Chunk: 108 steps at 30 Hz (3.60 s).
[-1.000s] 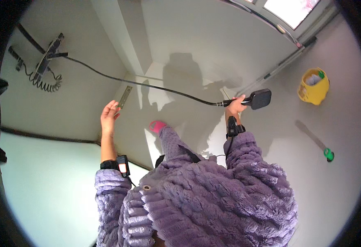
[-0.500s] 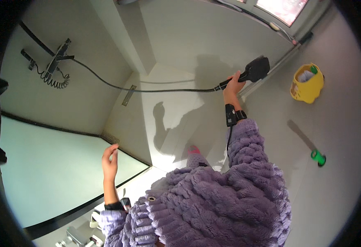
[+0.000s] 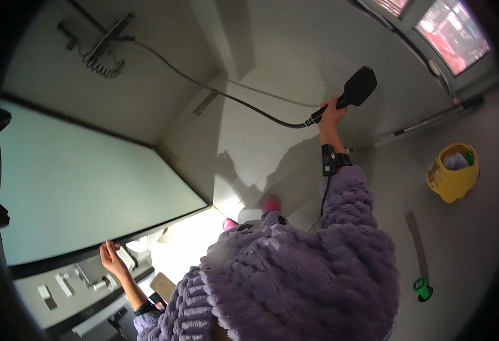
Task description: The person cleans a bathroom by first spraying the shower walls and floor with a handheld shower head, then using a squeegee to wipe water from the walls and floor. The person handles the shower head and squeegee to remove water from the surfaces.
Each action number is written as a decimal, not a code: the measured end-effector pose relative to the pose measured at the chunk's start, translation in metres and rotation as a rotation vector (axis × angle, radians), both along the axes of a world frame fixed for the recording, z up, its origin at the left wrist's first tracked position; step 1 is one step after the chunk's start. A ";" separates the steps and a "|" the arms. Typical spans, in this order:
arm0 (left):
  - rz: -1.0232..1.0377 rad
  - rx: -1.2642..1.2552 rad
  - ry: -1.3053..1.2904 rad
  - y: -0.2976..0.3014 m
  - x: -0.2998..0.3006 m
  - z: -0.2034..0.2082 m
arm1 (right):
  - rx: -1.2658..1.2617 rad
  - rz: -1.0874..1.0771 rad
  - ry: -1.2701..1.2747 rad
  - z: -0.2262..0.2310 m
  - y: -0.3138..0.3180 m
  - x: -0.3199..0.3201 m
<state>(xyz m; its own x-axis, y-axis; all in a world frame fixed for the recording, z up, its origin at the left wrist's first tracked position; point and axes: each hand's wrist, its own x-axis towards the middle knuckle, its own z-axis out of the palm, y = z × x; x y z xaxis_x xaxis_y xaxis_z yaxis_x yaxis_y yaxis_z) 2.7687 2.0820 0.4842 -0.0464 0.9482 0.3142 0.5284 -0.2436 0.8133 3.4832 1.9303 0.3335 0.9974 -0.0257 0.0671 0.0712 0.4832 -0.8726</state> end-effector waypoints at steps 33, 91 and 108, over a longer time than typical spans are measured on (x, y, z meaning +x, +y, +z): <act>-0.809 -0.098 0.377 -0.325 0.447 -0.012 | -0.397 -1.018 0.687 -0.334 -0.571 0.090; -0.474 -1.187 0.569 0.099 -0.167 -0.047 | 0.711 -1.041 1.054 -0.130 -0.234 -0.448; -0.563 -1.153 0.484 0.064 -0.221 -0.067 | 0.658 -0.892 0.657 -0.083 -0.261 -0.421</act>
